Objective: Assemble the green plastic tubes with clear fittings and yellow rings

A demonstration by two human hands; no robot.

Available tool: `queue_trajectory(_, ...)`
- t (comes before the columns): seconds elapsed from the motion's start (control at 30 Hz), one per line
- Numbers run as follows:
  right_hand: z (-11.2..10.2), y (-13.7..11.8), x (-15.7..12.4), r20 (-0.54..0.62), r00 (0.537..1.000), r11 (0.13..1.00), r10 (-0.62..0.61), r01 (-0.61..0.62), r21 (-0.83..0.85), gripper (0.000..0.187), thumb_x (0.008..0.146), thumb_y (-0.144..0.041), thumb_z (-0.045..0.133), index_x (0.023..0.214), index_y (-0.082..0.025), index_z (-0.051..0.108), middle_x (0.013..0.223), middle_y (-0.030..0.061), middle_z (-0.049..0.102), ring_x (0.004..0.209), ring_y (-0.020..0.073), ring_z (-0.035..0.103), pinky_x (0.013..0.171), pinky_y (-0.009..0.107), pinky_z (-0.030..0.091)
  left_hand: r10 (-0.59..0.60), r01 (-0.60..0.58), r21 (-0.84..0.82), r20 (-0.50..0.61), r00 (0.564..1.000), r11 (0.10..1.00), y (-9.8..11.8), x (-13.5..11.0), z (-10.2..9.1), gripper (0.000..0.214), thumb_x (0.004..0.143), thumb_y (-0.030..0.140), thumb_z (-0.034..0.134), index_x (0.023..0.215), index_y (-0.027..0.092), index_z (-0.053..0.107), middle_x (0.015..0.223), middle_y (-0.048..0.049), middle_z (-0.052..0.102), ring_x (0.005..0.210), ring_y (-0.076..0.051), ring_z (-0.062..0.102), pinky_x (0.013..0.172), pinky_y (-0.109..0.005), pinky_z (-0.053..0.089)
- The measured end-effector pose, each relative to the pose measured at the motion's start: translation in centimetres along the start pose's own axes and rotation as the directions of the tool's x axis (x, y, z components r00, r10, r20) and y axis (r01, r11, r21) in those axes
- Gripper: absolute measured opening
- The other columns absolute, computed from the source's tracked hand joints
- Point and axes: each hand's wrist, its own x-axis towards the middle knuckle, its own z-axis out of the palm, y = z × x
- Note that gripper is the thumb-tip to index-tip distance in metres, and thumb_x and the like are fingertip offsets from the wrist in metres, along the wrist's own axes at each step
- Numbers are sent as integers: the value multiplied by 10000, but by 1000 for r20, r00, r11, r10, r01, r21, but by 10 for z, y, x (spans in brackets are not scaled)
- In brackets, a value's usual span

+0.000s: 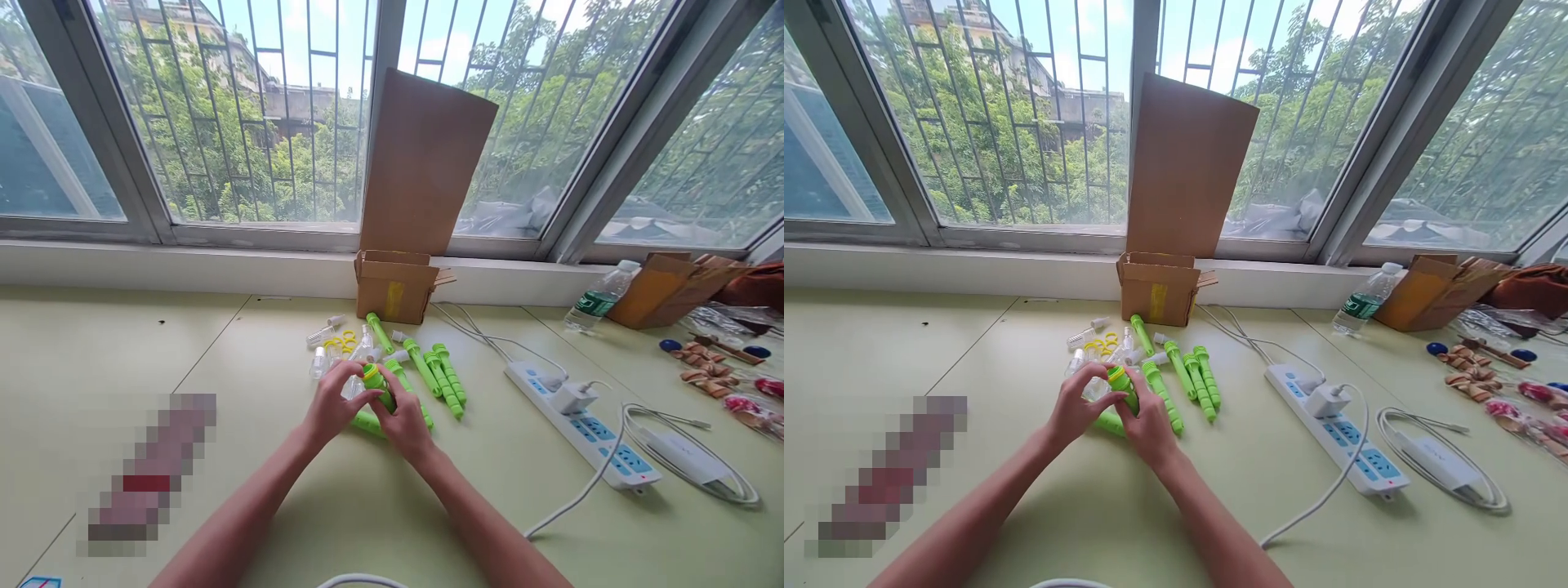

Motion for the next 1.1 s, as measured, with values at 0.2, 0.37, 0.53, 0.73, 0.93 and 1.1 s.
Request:
queue_trajectory(0.2, 1, 6, -2, 9, 1000, 1000, -18, 18, 8, 482, 872, -345, 519, 1326, -189, 470, 1059, 88, 675, 912, 236, 643, 822, 357, 502, 20, -20, 12, 6, 1000, 1000, 0, 0, -1, 236, 739, 326, 714, 858, 192, 560, 902, -50, 662, 888, -191, 639, 787, -334, 524)
queue_trajectory(0.37, 2, 7, -2, -5, 1000, 999, -14, 14, 38, 486, 867, -342, 526, 1322, -179, 477, 1041, 88, 671, 912, 236, 636, 827, 360, 499, 27, -27, 22, -3, 1000, 999, -1, 0, -1, 244, 731, 325, 720, 868, 193, 569, 924, -51, 669, 877, -185, 648, 792, -333, 531)
queue_trajectory(0.53, 2, 6, -3, 0, 1000, 999, 17, -17, 39, 493, 862, -361, 526, 1314, -167, 486, 872, 62, 665, 792, 218, 625, 723, 327, 508, 31, -30, 7, -14, 999, 1000, -2, -1, -1, 255, 719, 319, 732, 865, 193, 565, 928, -49, 676, 882, -184, 652, 799, -333, 533)
queue_trajectory(0.73, 2, 4, -2, -18, 999, 996, 46, -44, 72, 515, 837, -417, 548, 1295, -184, 518, 738, 39, 617, 672, 196, 582, 578, 288, 483, 3, -3, 1, -36, 999, 1000, -2, -3, 0, 265, 722, 333, 730, 882, 194, 571, 946, -56, 681, 888, -189, 655, 791, -338, 536)
queue_trajectory(0.93, 2, 1, -2, -12, 998, 992, 64, -63, 114, 538, 830, -441, 554, 1292, -167, 525, 680, 24, 574, 616, 176, 545, 529, 272, 457, -14, 13, -34, -23, 1000, 999, -1, -2, -1, 288, 717, 352, 733, 896, 191, 576, 932, -56, 681, 891, -192, 657, 813, -347, 535)
queue_trajectory(1.1, 2, 2, -3, -1, 997, 989, 72, -72, 130, 531, 830, -438, 556, 1289, -172, 528, 681, 22, 573, 601, 169, 538, 519, 269, 453, -10, 9, -24, -34, 999, 1000, -1, -2, -1, 288, 703, 345, 746, 879, 196, 572, 941, -48, 683, 878, -180, 658, 805, -329, 534)
